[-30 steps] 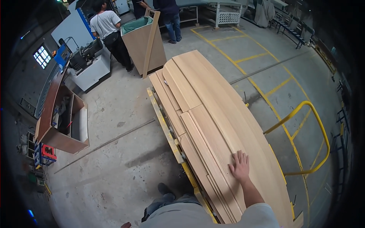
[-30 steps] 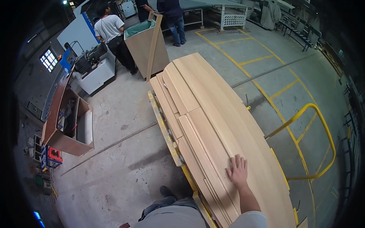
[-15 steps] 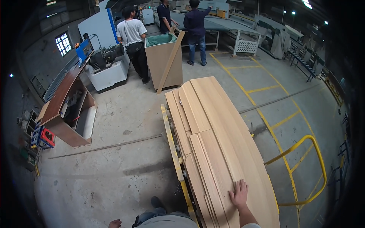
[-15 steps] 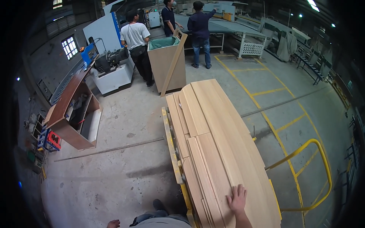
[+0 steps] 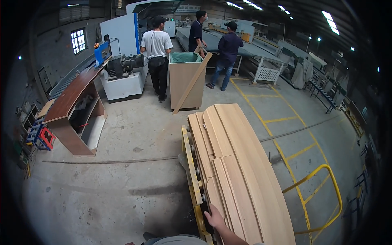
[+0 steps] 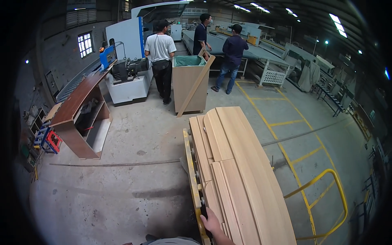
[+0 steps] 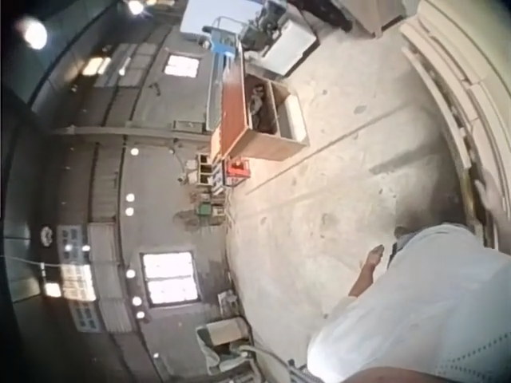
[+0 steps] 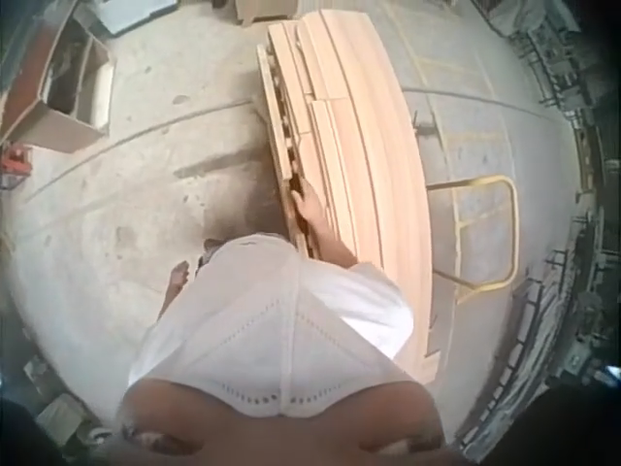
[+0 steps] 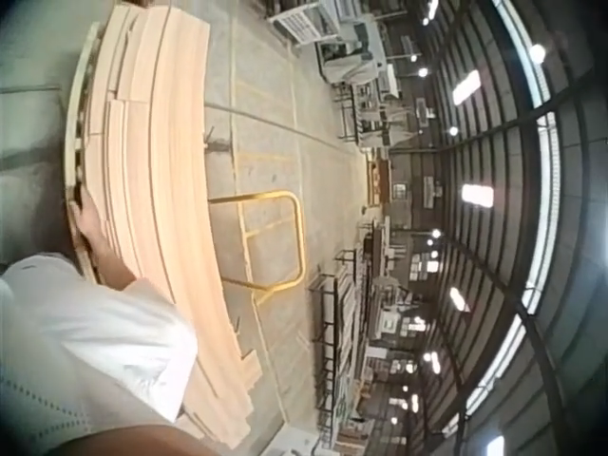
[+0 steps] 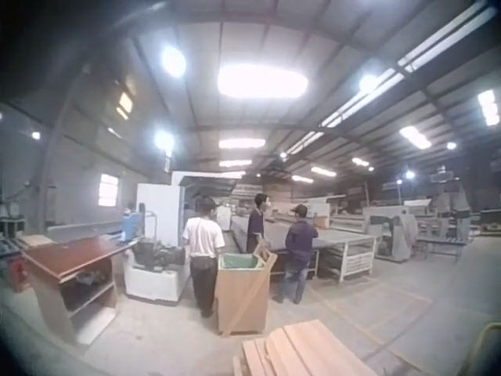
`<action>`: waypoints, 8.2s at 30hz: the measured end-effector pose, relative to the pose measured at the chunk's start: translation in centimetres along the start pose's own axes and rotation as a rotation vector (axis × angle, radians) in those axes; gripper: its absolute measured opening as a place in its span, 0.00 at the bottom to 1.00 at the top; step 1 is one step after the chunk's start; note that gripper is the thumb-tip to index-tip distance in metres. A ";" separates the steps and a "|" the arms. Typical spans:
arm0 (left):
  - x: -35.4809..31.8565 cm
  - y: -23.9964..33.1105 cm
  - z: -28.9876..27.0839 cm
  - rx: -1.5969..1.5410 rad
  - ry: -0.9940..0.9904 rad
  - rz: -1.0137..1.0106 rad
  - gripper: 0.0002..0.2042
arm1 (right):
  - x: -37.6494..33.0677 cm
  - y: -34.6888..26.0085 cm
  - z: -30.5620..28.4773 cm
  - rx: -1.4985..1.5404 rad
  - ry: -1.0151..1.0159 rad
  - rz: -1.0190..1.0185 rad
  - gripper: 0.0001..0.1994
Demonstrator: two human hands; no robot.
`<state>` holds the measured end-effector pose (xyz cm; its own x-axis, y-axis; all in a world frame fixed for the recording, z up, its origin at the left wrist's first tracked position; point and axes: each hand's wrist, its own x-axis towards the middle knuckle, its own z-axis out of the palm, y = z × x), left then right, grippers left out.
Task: Processing wooden panels through an edge-banding machine and stacking them onto a cart.
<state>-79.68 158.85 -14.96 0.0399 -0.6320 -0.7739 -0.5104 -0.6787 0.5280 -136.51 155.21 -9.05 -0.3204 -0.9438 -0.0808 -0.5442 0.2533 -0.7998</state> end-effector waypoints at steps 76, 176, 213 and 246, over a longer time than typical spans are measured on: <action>55.7 -16.7 -150.3 -0.273 0.394 -0.040 0.22 | 40.4 -91.9 145.4 -0.578 -1.129 0.296 0.18; 152.4 88.2 -248.3 0.050 0.180 0.584 0.37 | 124.9 -160.8 207.9 0.296 -0.145 1.127 0.17; 151.3 89.2 -247.9 0.623 0.606 1.129 0.27 | 121.0 -161.5 210.6 0.217 0.087 0.972 0.20; 150.8 89.0 -248.0 0.552 0.638 1.223 0.15 | 120.4 -159.6 211.9 0.378 0.106 1.113 0.15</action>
<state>93.92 -89.63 2.03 -0.3577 -0.8445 0.3987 -0.7522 0.5135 0.4128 76.05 -43.80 -17.20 -0.5456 -0.2158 -0.8098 0.3345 0.8299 -0.4465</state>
